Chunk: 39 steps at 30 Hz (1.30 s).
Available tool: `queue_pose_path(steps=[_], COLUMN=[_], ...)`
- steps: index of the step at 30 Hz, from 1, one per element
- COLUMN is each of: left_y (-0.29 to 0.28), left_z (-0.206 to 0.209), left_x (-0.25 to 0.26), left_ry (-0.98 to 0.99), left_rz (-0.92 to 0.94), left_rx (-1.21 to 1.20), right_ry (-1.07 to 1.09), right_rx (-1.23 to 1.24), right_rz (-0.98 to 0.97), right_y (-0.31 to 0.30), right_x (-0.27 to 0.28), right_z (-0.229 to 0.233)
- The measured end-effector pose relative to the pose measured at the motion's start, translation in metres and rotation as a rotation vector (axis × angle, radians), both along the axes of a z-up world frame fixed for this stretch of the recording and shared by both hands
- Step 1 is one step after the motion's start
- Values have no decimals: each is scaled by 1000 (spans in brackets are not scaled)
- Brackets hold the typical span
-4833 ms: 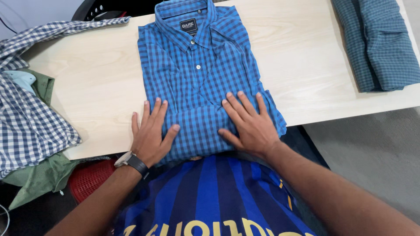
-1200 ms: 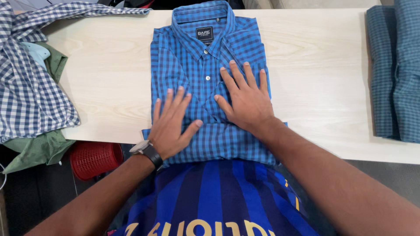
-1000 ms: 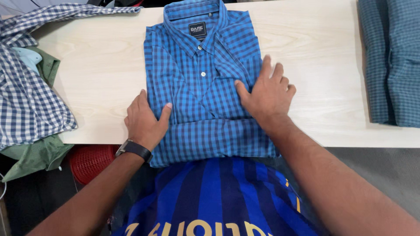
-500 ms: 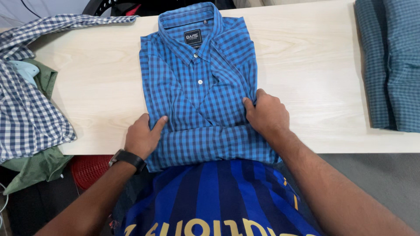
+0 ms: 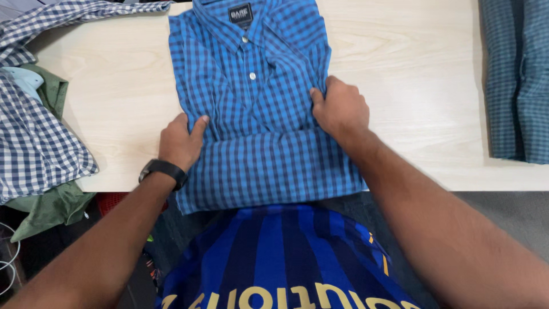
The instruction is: The person folds a blue checkered shirt and a light blue polo shirt on a table. They smooth and align the garments, fold the sleeves and body, and place the finished shirts on the table.
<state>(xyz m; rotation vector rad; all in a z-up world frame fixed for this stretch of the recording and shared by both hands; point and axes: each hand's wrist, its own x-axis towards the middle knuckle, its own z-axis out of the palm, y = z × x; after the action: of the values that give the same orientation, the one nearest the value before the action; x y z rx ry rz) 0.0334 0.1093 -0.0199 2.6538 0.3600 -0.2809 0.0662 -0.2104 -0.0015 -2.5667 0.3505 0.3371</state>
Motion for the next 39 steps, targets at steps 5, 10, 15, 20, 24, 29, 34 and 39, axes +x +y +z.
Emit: queue_pose_path(steps=[5, 10, 15, 20, 24, 29, 34, 39], left_y=[10, 14, 10, 17, 26, 31, 34, 40], left_z=[9, 26, 28, 26, 27, 19, 12, 19], left_x=[49, 72, 38, -6, -25, -41, -55, -60], left_ry=[-34, 172, 105, 148, 270, 196, 82, 161], left_rz=[53, 106, 156, 283, 348, 384, 398, 386], left_rx=[-41, -95, -142, -627, -892, -991, -1022, -969], right_ry=[-159, -207, -288, -325, -267, -179, -82, -333], right_rx=[16, -69, -162, -1, 76, 171, 335, 165], right_rz=[-17, 130, 274, 71, -183, -271, -359, -34], right_y=[-4, -6, -2, -6, -5, 1, -3, -8], right_x=[42, 44, -12, -53, -64, -69, -77, -72], right_z=[6, 12, 1, 3, 9, 12, 4, 2])
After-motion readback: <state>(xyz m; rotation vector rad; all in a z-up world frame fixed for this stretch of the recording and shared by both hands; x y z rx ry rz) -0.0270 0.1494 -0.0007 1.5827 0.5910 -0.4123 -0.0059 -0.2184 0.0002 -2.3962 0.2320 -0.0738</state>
